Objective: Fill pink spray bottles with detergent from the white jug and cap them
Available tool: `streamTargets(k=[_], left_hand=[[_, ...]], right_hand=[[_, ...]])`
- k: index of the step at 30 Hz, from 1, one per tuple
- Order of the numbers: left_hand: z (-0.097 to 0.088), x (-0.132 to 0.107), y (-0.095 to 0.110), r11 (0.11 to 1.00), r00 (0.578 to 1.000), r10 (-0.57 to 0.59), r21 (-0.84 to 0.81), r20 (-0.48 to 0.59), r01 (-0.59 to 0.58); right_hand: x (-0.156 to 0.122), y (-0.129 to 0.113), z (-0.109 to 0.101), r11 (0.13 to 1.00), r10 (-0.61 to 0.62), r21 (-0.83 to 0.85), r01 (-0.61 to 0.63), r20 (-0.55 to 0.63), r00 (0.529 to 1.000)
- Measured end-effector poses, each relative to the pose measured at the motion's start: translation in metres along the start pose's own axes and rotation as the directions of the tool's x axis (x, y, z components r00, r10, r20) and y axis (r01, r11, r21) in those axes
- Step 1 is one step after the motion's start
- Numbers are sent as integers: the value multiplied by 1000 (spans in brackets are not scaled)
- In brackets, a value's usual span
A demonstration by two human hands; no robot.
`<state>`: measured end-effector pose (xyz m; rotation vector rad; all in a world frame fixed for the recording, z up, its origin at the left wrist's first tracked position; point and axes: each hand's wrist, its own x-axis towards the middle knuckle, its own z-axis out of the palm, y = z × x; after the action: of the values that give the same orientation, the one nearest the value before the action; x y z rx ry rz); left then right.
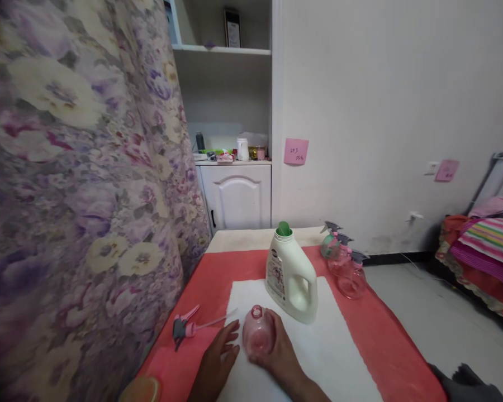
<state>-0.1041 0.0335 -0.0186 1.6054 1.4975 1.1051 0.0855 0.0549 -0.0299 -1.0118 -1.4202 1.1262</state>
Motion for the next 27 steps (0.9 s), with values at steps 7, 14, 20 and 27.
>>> streamTargets(k=[7,14,20,27], left_hand=[[11,-1,3,998,995,48,-47,84,-44],[19,3,4,991,993,93,-102,76,-85],[28,6,0,996,995,76,-58,67,-72],[33,8,3,999,998,29,14,61,-30]], right_hand=[[-12,12,-13,1000,2,4,-2,31,1000],[-34,-14,-72,999,-41,-6,41,-73,996],[-39,-18,-118,998,58,-24,-65,-224,973],[-53,6,-113,995,78,-46,-90,-208,975]])
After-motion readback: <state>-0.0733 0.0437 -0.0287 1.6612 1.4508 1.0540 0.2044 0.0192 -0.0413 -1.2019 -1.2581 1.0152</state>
